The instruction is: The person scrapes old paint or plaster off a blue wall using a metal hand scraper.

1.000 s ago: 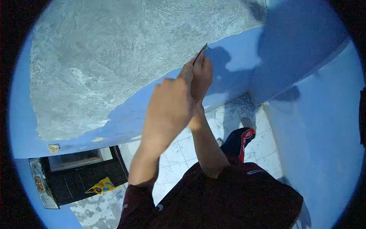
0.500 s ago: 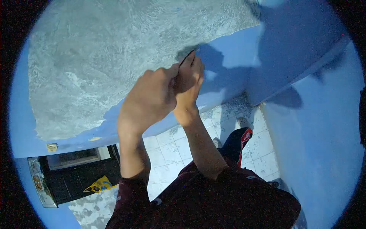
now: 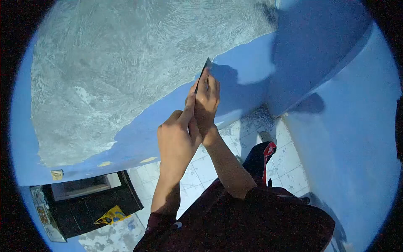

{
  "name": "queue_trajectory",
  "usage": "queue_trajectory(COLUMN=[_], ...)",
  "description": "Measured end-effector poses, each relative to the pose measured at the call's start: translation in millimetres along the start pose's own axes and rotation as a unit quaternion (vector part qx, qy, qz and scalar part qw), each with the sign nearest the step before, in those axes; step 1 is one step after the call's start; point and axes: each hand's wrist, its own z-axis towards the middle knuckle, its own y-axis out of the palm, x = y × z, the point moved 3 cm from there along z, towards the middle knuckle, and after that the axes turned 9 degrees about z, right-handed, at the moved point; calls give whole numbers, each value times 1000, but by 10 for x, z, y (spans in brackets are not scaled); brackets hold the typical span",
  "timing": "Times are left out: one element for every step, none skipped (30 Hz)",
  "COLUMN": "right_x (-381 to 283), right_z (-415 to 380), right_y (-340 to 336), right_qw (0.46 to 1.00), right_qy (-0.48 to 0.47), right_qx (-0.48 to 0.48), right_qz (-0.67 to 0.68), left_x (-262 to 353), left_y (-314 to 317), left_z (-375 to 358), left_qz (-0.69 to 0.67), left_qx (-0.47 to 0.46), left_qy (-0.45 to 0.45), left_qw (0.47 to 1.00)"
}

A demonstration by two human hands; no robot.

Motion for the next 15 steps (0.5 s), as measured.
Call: queue_trajectory(right_x=[0,-3,5,18,20,22,20,27,30,38,28,20,8,-16,-31], right_z=[-17,-28,-21,-9,2,10,21,15,4,-6,6,14,21,47,83], right_y=[12,23,38,50,42,24,17,32,43,47,39,30,22,5,-9], right_qw=[1000,1000,1000,1000,1000,1000,1000,1000,1000,999,999,999,999,999,998], right_qy=[9,10,17,23,22,19,16,16,3,-9,-8,0,7,6,21], right_qx=[-4,-4,-2,1,1,4,8,10,21,32,34,36,37,35,17], right_qz=[0,-1,-5,-10,-12,-17,-21,-22,-17,-14,-17,-23,-29,-31,-52], left_x=[-23,-37,-36,-42,-66,-85,-100,-114,-121,-124,-120,-106,-97,-100,-103], left_y=[5,-16,-43,-51,-50,-49,-46,-42,-34,-20,-15,-25,-35,-48,-60], left_z=[-2,2,25,51,64,71,85,91,88,87,97,107,114,137,170], left_qz=[4,3,20,36,34,39,44,44,40,33,31,35,39,36,40], left_qx=[-11,-12,-25,-37,-37,-41,-45,-44,-42,-41,-43,-41,-38,-37,-46], left_qy=[3,4,13,23,24,42,61,63,67,71,74,85,94,92,96], left_qw=[1000,1000,999,998,998,998,996,996,996,996,996,995,994,994,993])
